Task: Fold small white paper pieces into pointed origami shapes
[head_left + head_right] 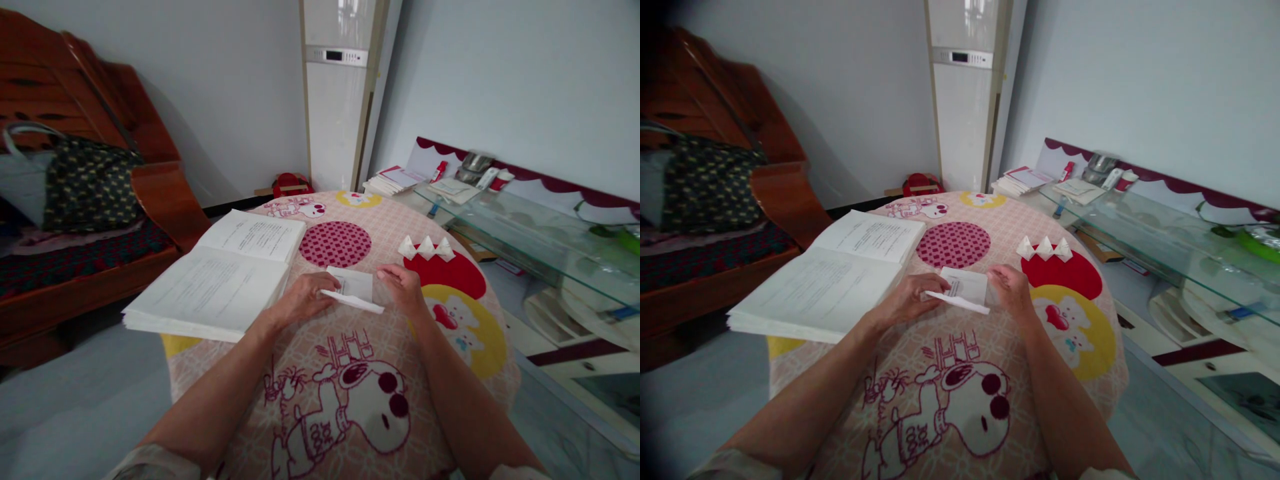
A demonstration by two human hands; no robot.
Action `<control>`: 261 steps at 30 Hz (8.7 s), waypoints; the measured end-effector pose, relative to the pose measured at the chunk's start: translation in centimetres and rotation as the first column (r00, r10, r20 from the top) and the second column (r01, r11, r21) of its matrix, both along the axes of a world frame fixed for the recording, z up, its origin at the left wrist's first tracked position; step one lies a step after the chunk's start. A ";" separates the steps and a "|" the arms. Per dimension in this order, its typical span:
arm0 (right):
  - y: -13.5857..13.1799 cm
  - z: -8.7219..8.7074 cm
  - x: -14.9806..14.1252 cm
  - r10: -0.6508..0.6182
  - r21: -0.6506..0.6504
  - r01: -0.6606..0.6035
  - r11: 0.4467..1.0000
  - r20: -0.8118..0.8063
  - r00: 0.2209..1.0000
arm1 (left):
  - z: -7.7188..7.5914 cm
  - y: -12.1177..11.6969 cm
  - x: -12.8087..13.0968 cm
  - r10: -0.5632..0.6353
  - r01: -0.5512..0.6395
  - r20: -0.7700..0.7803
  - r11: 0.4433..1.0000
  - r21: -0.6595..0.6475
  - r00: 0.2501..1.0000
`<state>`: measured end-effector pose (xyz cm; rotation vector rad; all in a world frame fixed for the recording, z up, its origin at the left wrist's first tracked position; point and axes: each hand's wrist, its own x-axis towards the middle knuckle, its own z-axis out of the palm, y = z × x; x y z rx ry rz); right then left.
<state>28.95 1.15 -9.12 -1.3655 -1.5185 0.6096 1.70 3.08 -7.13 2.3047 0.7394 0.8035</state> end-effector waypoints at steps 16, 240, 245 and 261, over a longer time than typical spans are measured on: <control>-1.6 1.0 -3.2 0.471 -0.333 -0.430 0.839 0.047 0.881 | -0.7 0.3 -0.1 -0.010 -0.034 -0.146 0.955 -0.294 0.989; 1.1 -3.6 -2.4 0.266 0.060 -0.342 0.938 0.510 0.818 | -6.2 2.5 0.8 0.029 0.039 -0.347 0.982 0.186 0.937; 1.3 -3.7 -2.1 0.281 0.052 -0.351 0.935 0.496 0.821 | -5.6 3.1 -0.2 -0.105 0.168 -0.415 0.979 0.118 0.904; -0.7 -2.8 -1.8 0.321 0.023 -0.448 0.894 0.666 0.673 | -5.5 1.7 1.8 0.117 -0.014 -0.400 0.968 0.252 0.909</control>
